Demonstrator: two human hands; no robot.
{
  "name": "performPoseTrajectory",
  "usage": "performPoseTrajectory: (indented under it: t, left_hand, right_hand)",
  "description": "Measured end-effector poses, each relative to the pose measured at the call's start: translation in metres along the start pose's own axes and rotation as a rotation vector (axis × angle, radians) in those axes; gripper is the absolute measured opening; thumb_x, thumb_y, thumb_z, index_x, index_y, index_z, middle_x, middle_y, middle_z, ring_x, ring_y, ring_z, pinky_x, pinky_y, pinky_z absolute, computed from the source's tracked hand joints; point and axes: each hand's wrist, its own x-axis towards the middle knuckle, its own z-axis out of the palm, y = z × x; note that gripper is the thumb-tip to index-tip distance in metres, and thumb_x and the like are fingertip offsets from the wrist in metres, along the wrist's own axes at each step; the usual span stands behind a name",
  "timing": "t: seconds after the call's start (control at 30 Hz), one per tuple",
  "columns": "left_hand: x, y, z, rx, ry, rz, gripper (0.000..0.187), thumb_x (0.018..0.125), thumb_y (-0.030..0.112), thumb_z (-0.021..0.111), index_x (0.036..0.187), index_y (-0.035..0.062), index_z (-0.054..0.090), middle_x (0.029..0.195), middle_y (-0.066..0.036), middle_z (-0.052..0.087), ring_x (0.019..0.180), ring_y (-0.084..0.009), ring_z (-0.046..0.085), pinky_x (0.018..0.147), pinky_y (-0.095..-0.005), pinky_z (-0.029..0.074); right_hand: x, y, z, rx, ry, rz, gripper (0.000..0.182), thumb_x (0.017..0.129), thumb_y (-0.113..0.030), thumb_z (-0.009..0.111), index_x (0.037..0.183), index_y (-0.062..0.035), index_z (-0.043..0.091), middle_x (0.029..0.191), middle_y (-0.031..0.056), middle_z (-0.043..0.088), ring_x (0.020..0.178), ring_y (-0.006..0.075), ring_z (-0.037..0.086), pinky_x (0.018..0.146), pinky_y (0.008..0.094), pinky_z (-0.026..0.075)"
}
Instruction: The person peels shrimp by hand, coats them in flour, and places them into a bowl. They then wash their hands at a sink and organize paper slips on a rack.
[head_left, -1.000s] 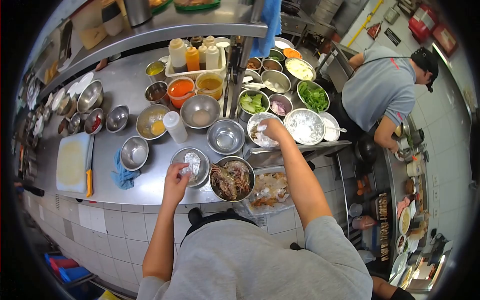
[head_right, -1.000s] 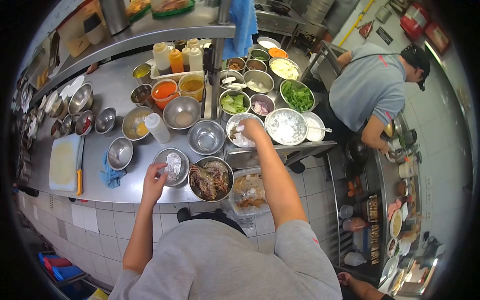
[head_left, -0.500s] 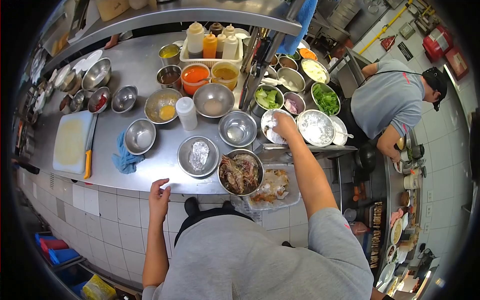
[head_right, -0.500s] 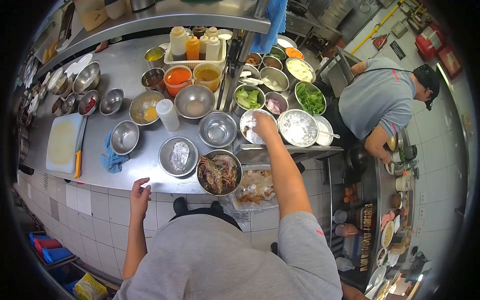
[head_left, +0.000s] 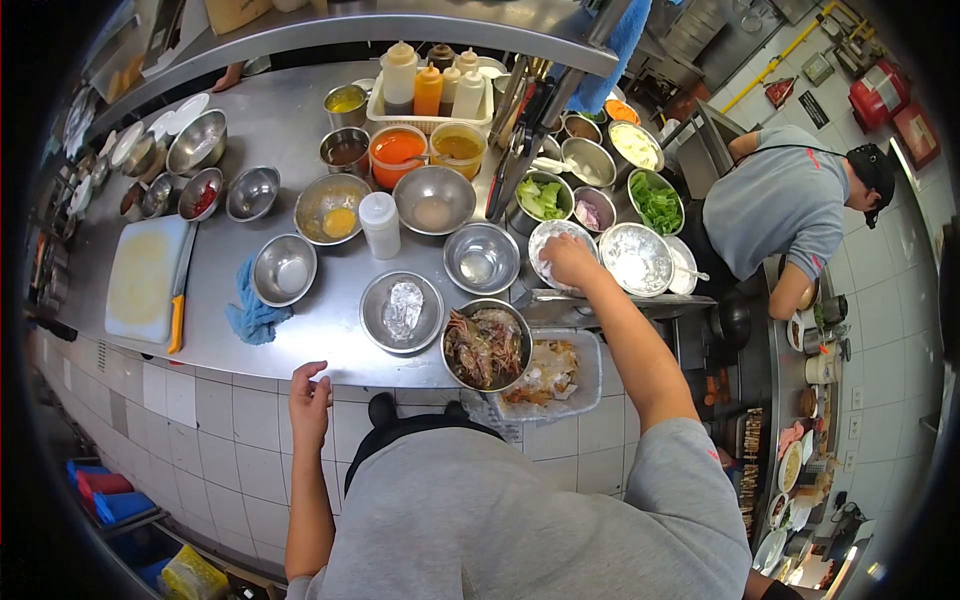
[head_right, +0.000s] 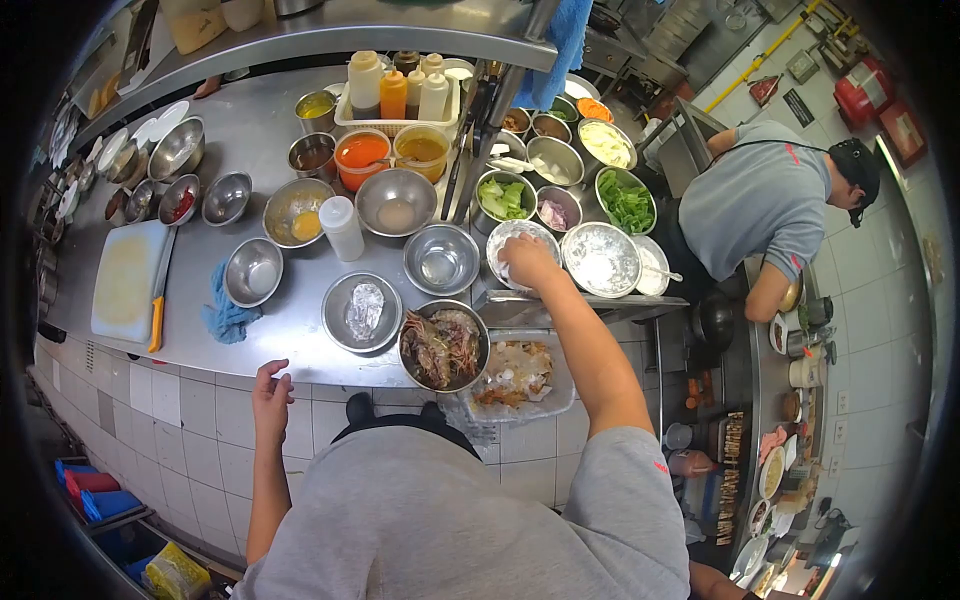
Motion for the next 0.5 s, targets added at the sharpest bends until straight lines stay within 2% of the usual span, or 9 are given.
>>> performPoseTrajectory:
  t: [0.07,0.1,0.17,0.23,0.3,0.43,0.5]
  left_hand:
    - [-0.002,0.001,-0.001,-0.014,0.003,-0.019,0.026,0.092,0.009,0.059,0.118,0.0085,0.060,0.088,0.001,0.057,0.075,-0.0066,0.052,0.058,-0.0204,0.043]
    - [-0.003,0.002,-0.002,-0.010,0.007,-0.021,0.026,0.092,0.009,0.059,0.118,0.0085,0.060,0.088,0.001,0.057,0.074,-0.0066,0.052,0.058,-0.0203,0.043]
    - [-0.004,0.001,-0.001,-0.005,0.009,-0.025,0.026,0.092,0.009,0.059,0.118,0.0084,0.060,0.088,0.001,0.057,0.074,-0.0065,0.052,0.058,-0.0202,0.043]
    - [-0.004,-0.002,-0.002,-0.009,0.000,-0.018,0.026,0.091,0.009,0.060,0.116,0.0096,0.061,0.103,0.002,0.057,0.073,-0.0056,0.050,0.058,-0.0204,0.044]
    - [-0.007,0.000,-0.003,-0.012,0.003,-0.019,0.026,0.091,0.009,0.060,0.117,0.0096,0.061,0.099,0.001,0.058,0.073,-0.0057,0.050,0.058,-0.0205,0.044]
    - [-0.011,-0.008,-0.007,-0.024,0.029,-0.060,0.027,0.092,0.011,0.060,0.119,0.0087,0.061,0.091,0.000,0.058,0.074,-0.0061,0.051,0.058,-0.0208,0.044]
    - [-0.014,-0.011,-0.006,-0.023,0.025,-0.083,0.027,0.092,0.011,0.060,0.119,0.0085,0.061,0.089,0.000,0.057,0.073,-0.0061,0.051,0.058,-0.0209,0.044]
  right_hand:
    - [0.009,0.002,-0.006,0.118,-0.156,-0.047,0.034,0.073,-0.003,0.058,0.103,-0.0099,0.072,0.109,0.0150,0.065,0.109,0.0359,0.059,0.094,0.0445,0.046]
    - [0.014,0.007,-0.006,0.119,-0.157,-0.046,0.034,0.073,-0.003,0.058,0.103,-0.0099,0.072,0.109,0.0150,0.065,0.109,0.0359,0.059,0.094,0.0445,0.046]
    - [0.023,0.023,0.004,0.419,-0.002,0.104,0.031,0.078,-0.012,0.062,0.108,-0.0111,0.071,0.113,0.0176,0.066,0.109,0.0349,0.061,0.095,0.0453,0.046]
    - [0.029,0.035,0.018,0.326,0.065,0.142,0.033,0.078,-0.012,0.061,0.109,-0.0074,0.070,0.111,0.0197,0.066,0.108,0.0364,0.061,0.096,0.0428,0.047]
    - [0.029,0.039,0.022,0.237,-0.079,0.206,0.034,0.079,-0.011,0.059,0.110,-0.0054,0.069,0.114,0.0203,0.065,0.111,0.0369,0.060,0.097,0.0424,0.047]
    - [0.021,0.055,0.024,0.324,-0.103,0.177,0.039,0.074,-0.008,0.061,0.113,-0.0030,0.066,0.112,0.0233,0.065,0.109,0.0390,0.060,0.098,0.0421,0.046]
    - [0.017,0.058,0.028,0.167,-0.133,0.146,0.050,0.072,-0.009,0.064,0.122,-0.0064,0.062,0.118,0.0236,0.063,0.113,0.0373,0.059,0.098,0.0417,0.047]
